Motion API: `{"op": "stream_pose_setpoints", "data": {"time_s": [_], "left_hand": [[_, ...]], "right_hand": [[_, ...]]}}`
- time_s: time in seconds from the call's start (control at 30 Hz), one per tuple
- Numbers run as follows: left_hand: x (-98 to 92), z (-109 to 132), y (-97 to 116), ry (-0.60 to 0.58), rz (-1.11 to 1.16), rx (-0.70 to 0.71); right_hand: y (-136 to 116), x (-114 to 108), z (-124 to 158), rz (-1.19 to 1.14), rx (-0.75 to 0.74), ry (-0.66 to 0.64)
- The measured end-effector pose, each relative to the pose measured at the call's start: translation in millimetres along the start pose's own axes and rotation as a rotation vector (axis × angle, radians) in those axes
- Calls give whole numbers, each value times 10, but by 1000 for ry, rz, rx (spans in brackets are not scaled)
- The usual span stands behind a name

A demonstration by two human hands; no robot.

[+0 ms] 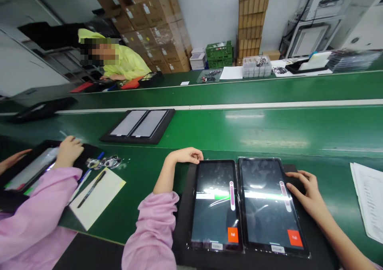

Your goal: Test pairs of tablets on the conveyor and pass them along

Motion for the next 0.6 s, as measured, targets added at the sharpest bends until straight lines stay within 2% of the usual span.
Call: {"op": "stream_pose_setpoints", "data": {"time_s": [0.43,0.53,0.6], "left_hand": [[-81,18,-48,121,-9,-40],[-91,81,-108,218,-7,-23],[-83,154,-168,335,-15,0]], "right_hand": [[49,20,-37,18,3,-25],[32,23,-40,17,6,-42],[22,22,-40,15,12,-48]]}}
Point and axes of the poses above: each hand's wrist, its own z-axis away from the middle knuckle, its own x-axis out of the palm, y = z × x, the point moved 9 cm from there along -z, towards the middle knuckle, and after that the axes turned 8 degrees about x, right-handed, at the moved point
